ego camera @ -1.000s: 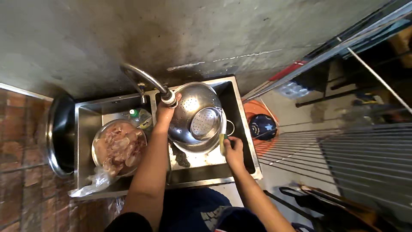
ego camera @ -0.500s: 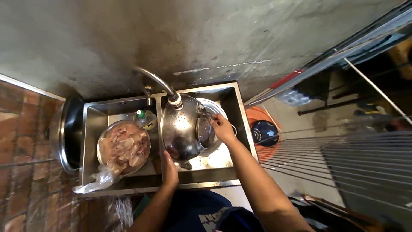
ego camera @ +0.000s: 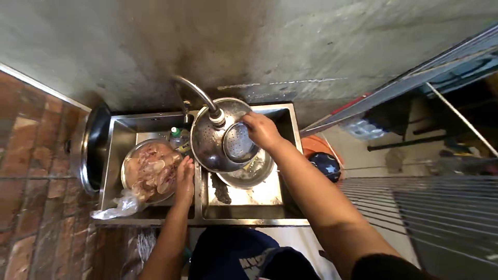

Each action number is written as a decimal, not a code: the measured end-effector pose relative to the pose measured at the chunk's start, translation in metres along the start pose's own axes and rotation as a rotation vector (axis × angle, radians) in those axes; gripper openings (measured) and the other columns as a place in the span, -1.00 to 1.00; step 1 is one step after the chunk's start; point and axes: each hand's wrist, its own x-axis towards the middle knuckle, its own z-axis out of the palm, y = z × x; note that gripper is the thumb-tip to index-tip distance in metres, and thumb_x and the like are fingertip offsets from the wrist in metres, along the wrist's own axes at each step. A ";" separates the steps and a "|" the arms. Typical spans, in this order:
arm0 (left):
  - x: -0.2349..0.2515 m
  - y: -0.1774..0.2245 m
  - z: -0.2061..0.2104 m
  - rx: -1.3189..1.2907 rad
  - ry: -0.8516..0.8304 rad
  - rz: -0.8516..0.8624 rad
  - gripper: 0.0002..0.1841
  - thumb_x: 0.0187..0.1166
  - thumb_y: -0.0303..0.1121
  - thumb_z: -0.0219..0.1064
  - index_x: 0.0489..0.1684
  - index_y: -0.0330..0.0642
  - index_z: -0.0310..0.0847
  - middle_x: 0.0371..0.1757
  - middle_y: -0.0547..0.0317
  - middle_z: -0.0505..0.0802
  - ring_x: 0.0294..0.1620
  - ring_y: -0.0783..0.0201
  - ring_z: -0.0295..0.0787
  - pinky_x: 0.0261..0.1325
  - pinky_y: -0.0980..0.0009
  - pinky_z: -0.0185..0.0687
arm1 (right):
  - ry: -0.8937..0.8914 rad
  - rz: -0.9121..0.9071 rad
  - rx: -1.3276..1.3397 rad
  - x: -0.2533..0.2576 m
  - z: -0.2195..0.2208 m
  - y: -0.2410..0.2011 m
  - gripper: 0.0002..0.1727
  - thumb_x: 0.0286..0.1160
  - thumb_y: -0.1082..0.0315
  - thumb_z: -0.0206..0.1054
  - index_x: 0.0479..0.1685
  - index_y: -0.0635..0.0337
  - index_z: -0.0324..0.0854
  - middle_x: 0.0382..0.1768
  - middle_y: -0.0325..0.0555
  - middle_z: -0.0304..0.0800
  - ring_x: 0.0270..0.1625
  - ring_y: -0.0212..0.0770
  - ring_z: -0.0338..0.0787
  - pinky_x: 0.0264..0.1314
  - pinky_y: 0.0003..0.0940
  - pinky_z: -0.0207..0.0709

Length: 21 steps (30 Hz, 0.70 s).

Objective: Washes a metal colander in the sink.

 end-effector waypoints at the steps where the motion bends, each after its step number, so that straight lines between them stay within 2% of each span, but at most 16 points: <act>1: 0.000 0.001 0.002 0.025 -0.015 0.016 -0.45 0.82 -0.22 0.09 0.72 -0.32 0.24 0.62 -0.19 0.54 0.55 0.09 0.58 0.56 0.12 0.55 | -0.005 0.012 -0.017 0.002 -0.003 0.000 -0.72 0.58 0.56 0.20 0.09 0.19 0.77 0.08 0.16 0.81 0.16 0.24 0.80 0.20 0.22 0.66; 6: -0.009 -0.001 0.013 0.063 -0.033 -0.007 -0.54 0.80 -0.28 0.15 0.60 -0.30 0.42 0.58 -0.13 0.60 0.50 0.17 0.61 0.52 0.22 0.56 | 0.042 0.169 -0.053 -0.007 -0.020 -0.002 -0.72 0.57 0.55 0.20 0.09 0.18 0.76 0.08 0.20 0.80 0.14 0.30 0.80 0.13 0.32 0.64; 9: -0.013 -0.006 0.012 0.074 -0.014 -0.018 -0.54 0.80 -0.29 0.14 0.60 -0.29 0.43 0.59 -0.12 0.59 0.53 0.17 0.59 0.54 0.22 0.54 | 0.064 0.165 -0.050 -0.019 -0.022 -0.003 -0.73 0.62 0.54 0.16 0.10 0.20 0.76 0.06 0.20 0.79 0.14 0.27 0.80 0.16 0.27 0.65; 12: -0.009 -0.001 0.007 0.090 0.019 -0.014 -0.53 0.80 -0.27 0.13 0.63 -0.28 0.41 0.59 -0.16 0.57 0.54 0.12 0.56 0.58 0.17 0.50 | 0.025 0.048 -0.052 -0.024 -0.019 -0.008 -0.71 0.56 0.59 0.20 0.08 0.19 0.77 0.08 0.18 0.81 0.18 0.27 0.79 0.18 0.25 0.67; 15: 0.001 0.015 0.003 0.116 0.033 -0.022 -0.48 0.81 -0.22 0.13 0.70 -0.23 0.34 0.61 -0.18 0.55 0.57 0.10 0.53 0.60 0.13 0.46 | -0.086 -0.118 -0.059 -0.019 -0.019 -0.015 -0.66 0.41 0.66 0.26 0.03 0.16 0.79 0.07 0.17 0.80 0.16 0.31 0.76 0.08 0.26 0.68; 19: 0.029 0.034 0.003 0.163 0.012 -0.038 -0.45 0.84 -0.12 0.11 0.76 -0.10 0.30 0.67 -0.07 0.53 0.60 0.10 0.53 0.59 0.05 0.46 | -0.224 -0.333 -0.081 -0.005 -0.018 -0.025 -0.66 0.44 0.64 0.29 0.03 0.03 0.79 0.12 0.03 0.79 0.26 0.23 0.72 0.08 0.19 0.70; 21: 0.045 0.043 0.004 0.163 -0.033 -0.073 -0.41 0.84 0.01 0.08 0.79 -0.03 0.27 0.72 0.01 0.50 0.65 0.10 0.47 0.61 0.01 0.42 | -0.252 -0.438 -0.100 -0.001 -0.017 -0.030 -0.64 0.41 0.66 0.32 0.04 0.03 0.80 0.13 0.02 0.79 0.27 0.21 0.71 0.16 0.18 0.68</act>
